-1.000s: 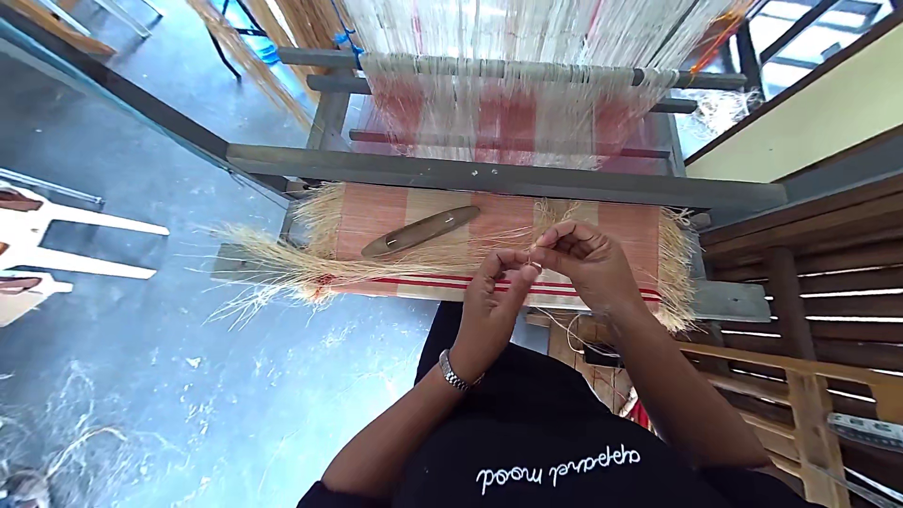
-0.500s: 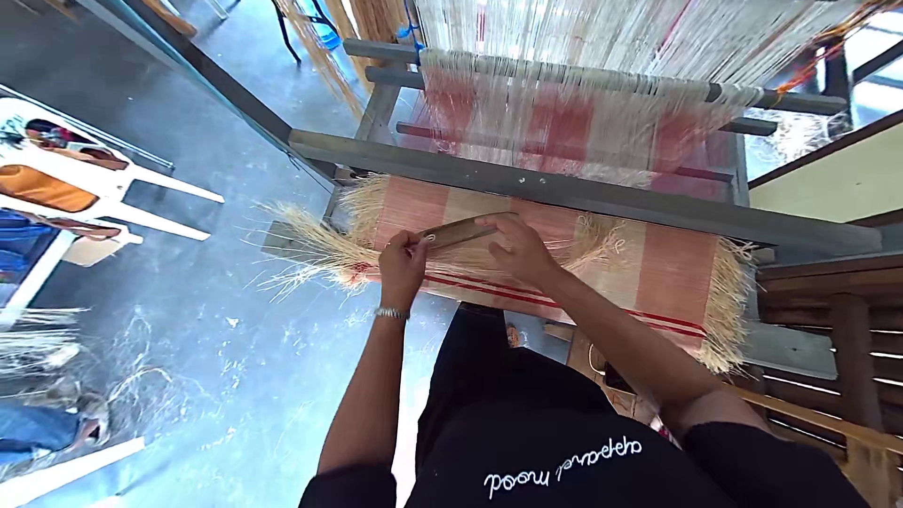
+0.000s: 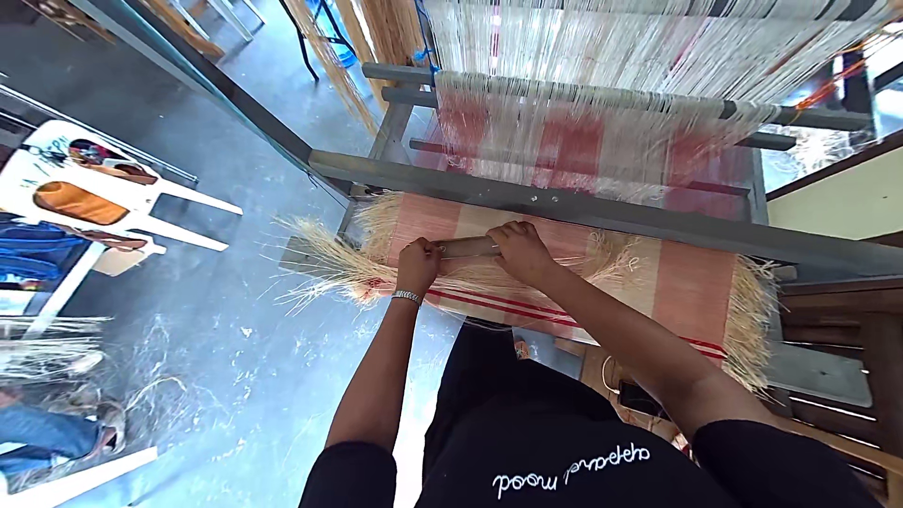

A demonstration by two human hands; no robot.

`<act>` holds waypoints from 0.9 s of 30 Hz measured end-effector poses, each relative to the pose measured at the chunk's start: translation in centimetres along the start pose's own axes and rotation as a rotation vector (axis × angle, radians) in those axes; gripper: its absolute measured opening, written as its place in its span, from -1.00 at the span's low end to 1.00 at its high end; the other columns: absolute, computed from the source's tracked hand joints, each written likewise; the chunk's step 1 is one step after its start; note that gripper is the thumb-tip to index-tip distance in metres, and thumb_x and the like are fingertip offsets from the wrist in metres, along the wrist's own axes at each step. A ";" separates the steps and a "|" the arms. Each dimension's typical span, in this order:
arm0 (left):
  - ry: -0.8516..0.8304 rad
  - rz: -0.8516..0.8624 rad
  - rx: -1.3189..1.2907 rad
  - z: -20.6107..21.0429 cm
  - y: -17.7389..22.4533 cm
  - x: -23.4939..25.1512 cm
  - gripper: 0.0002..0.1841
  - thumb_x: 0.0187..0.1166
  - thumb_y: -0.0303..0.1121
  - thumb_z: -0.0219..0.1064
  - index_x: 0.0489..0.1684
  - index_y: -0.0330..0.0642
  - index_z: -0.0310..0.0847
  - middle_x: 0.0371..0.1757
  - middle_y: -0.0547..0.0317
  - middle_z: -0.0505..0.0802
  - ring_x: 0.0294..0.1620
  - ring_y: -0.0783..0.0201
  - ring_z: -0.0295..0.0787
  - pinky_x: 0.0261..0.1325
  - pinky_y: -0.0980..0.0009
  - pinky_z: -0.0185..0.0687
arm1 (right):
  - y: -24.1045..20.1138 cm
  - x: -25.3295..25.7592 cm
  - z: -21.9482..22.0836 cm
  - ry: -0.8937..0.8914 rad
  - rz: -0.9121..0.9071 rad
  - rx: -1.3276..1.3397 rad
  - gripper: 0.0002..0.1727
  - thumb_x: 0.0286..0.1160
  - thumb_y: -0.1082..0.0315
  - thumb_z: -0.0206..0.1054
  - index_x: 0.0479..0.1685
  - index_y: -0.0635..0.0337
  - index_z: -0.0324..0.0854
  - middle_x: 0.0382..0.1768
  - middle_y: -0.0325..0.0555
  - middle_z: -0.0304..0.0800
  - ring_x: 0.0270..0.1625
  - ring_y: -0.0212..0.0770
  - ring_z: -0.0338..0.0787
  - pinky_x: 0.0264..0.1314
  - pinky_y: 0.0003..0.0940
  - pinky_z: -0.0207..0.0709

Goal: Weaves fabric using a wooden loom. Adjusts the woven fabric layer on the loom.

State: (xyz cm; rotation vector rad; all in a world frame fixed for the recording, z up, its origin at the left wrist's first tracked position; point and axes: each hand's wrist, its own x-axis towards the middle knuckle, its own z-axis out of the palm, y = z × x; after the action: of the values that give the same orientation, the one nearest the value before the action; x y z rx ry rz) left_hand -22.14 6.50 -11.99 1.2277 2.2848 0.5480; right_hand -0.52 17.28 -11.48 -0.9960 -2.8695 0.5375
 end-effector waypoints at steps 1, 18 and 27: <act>-0.001 -0.001 -0.006 -0.1 0.1 0.1 -0.72 0.67 -0.26 0.30 -0.11 -0.36 0.75 -0.12 -0.25 0.87 0.02 -0.21 0.83 0.20 -0.27 0.63 | -0.4 -0.2 -0.5 -0.015 0.011 -0.027 -0.46 0.45 0.24 0.54 0.43 0.14 0.58 0.29 0.09 0.76 0.47 0.15 0.63 0.67 0.26 0.23; 0.050 0.178 -0.104 -1.4 3.9 -0.5 -0.76 0.71 -0.31 0.24 -0.02 -0.33 0.71 -0.09 -0.15 0.86 -0.01 -0.04 0.83 0.18 -0.12 0.66 | -4.4 -4.3 -8.4 -0.145 0.219 0.005 -0.49 0.61 0.20 0.40 0.47 0.17 0.46 0.34 0.15 0.64 0.25 0.22 0.75 0.13 0.19 0.66; -0.033 0.246 0.226 -1.7 5.1 -1.5 -0.57 0.77 -0.14 0.10 0.31 -0.30 0.62 0.14 -0.23 0.83 0.23 -0.18 0.79 0.33 -0.20 0.62 | -3.5 -6.5 -10.4 -0.171 0.214 0.035 -0.42 0.57 0.25 0.40 0.57 0.17 0.39 0.44 0.25 0.58 0.32 0.33 0.70 0.24 0.34 0.58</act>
State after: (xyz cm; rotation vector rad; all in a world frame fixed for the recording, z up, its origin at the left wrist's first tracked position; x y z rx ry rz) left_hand -19.12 7.66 -7.47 1.6288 2.2289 0.3555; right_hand 4.22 13.94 -0.16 -1.3214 -2.9032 0.7178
